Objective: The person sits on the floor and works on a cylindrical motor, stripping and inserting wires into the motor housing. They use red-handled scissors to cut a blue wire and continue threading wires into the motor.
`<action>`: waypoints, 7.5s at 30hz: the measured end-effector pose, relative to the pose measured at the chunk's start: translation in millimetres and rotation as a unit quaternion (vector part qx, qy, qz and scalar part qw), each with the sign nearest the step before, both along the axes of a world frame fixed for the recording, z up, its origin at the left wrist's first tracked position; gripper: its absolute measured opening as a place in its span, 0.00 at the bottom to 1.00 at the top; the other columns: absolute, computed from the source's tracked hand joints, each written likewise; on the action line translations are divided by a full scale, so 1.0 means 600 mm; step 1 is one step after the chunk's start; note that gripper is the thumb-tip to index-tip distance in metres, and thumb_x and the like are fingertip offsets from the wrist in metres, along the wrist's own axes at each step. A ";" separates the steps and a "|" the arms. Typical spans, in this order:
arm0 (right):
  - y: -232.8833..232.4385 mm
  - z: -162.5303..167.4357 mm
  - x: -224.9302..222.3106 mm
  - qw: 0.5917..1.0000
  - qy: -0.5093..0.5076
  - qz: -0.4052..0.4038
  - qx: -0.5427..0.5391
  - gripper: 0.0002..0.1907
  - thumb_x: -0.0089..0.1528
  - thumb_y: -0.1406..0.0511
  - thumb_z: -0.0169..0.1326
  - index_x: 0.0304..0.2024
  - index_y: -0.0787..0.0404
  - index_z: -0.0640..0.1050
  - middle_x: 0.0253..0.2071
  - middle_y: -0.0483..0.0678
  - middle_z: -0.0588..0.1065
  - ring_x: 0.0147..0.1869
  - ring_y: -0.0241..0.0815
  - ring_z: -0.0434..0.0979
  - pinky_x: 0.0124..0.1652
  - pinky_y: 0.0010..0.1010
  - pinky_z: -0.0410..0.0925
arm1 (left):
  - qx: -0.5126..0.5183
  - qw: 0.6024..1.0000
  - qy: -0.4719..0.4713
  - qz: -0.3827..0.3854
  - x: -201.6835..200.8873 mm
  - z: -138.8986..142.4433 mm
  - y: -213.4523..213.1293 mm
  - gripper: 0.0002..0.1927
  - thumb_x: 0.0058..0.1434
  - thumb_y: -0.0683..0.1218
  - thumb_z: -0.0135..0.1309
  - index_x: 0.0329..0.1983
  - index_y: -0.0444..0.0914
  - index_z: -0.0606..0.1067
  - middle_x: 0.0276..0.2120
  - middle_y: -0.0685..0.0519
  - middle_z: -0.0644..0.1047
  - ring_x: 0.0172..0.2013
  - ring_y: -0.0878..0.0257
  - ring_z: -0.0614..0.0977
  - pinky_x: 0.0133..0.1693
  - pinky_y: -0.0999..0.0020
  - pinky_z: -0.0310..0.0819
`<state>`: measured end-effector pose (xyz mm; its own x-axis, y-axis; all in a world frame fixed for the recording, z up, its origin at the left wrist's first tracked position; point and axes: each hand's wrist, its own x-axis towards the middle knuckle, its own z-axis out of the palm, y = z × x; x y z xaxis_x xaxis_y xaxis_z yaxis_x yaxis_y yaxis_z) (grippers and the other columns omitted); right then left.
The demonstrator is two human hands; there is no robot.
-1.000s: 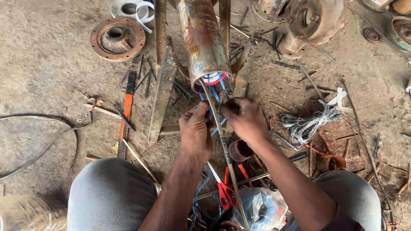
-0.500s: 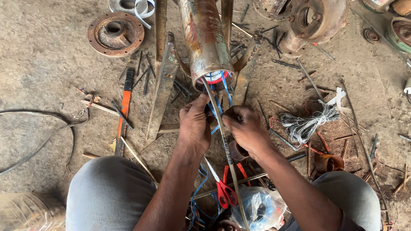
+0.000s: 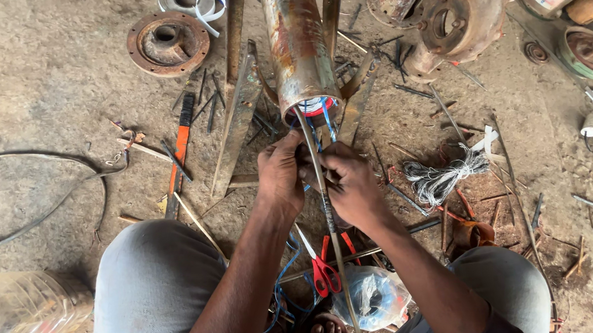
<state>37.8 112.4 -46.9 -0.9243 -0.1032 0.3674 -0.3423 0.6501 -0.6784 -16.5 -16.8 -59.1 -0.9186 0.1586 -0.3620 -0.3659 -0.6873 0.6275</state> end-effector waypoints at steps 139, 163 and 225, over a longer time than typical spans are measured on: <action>-0.013 0.007 -0.045 0.947 0.141 0.016 -0.287 0.10 0.71 0.65 0.48 0.38 0.60 0.79 0.46 0.47 0.81 0.47 0.41 0.84 0.47 0.33 0.78 | -0.808 0.367 0.460 -0.008 -0.100 0.076 -0.030 0.42 0.59 0.34 0.55 0.77 0.45 0.58 0.62 0.36 0.66 0.58 0.44 0.72 0.53 0.50 0.70; -0.017 0.023 -0.041 0.578 -0.099 0.056 -0.808 0.14 0.73 0.60 0.48 0.32 0.56 0.67 0.28 0.44 0.69 0.38 0.41 0.70 0.31 0.29 0.63 | -0.752 0.357 0.552 0.042 -0.089 0.081 -0.040 0.29 0.57 0.39 0.60 0.62 0.51 0.72 0.63 0.50 0.68 0.60 0.42 0.70 0.35 0.58 0.86; -0.036 0.028 -0.002 0.572 -0.085 0.004 -0.816 0.13 0.72 0.61 0.44 0.31 0.55 0.68 0.23 0.41 0.67 0.30 0.36 0.70 0.25 0.27 0.63 | -0.761 0.413 0.428 -0.258 -0.116 0.201 0.040 0.32 0.56 0.38 0.60 0.63 0.53 0.72 0.69 0.56 0.66 0.53 0.52 0.82 0.57 0.56 0.77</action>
<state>36.4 90.9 -30.1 -0.9630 0.2446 -0.1133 -0.1803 -0.8969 -0.4038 -85.9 7.4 61.5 -0.7994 0.6005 0.0199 0.5870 0.7734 0.2393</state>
